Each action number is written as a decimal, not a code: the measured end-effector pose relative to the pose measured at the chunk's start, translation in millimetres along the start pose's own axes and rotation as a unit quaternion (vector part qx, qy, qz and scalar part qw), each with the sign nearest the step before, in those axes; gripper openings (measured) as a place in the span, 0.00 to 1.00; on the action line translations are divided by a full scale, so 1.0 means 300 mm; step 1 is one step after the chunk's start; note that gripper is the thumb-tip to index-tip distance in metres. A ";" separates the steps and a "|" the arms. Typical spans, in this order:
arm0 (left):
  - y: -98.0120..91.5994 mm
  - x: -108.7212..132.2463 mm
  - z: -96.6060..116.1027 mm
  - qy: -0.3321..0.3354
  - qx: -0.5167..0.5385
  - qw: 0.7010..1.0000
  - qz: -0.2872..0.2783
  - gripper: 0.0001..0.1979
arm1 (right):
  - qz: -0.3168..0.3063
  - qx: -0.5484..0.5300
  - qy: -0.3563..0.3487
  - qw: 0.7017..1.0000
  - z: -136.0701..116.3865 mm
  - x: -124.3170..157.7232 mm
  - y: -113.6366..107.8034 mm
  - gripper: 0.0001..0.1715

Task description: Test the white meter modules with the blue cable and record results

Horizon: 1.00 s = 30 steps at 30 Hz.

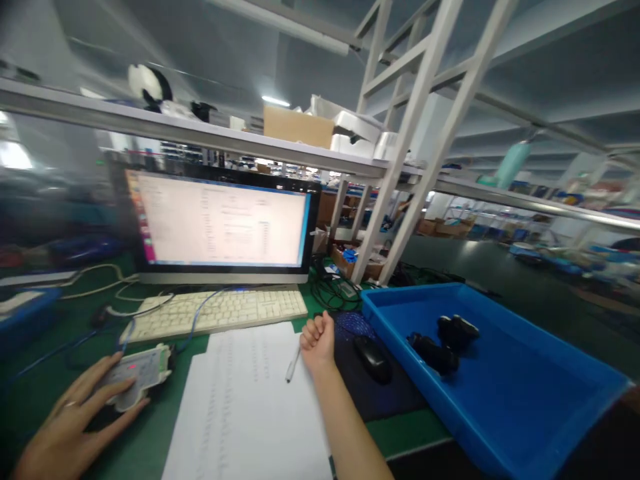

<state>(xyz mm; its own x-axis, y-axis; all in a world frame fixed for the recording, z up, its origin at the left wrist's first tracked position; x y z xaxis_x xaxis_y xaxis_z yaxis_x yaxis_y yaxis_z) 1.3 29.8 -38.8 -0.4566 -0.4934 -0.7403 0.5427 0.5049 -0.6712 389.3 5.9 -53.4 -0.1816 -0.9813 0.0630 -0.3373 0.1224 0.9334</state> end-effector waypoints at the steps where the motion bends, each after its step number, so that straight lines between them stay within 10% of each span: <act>1: -0.020 -0.011 0.031 0.023 -0.005 1.000 0.000 0.13 | -0.003 -0.006 0.010 1.000 0.000 0.009 0.000 0.30; 30: -0.065 -0.037 0.127 -0.040 -0.016 0.998 -0.042 0.12 | 0.070 -0.003 0.051 0.996 -0.009 0.030 0.009 0.21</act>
<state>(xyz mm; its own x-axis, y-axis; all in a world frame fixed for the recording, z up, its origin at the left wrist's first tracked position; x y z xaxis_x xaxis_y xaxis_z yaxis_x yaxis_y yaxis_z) 22.7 -1.6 -16.0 -0.4414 -0.5897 -0.6764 0.4805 0.4813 -0.7331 389.3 -3.0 -49.5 -0.1315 -0.9649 0.2272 -0.3096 0.2578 0.9153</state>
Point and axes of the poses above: each hand's wrist, its own x-axis away from the middle knuckle, its own y-axis out of the palm, z = x × y, the point moved 1 cm from there along -x, towards the middle knuckle, and after that the axes turned 9 degrees about y, right-handed, at the moved point
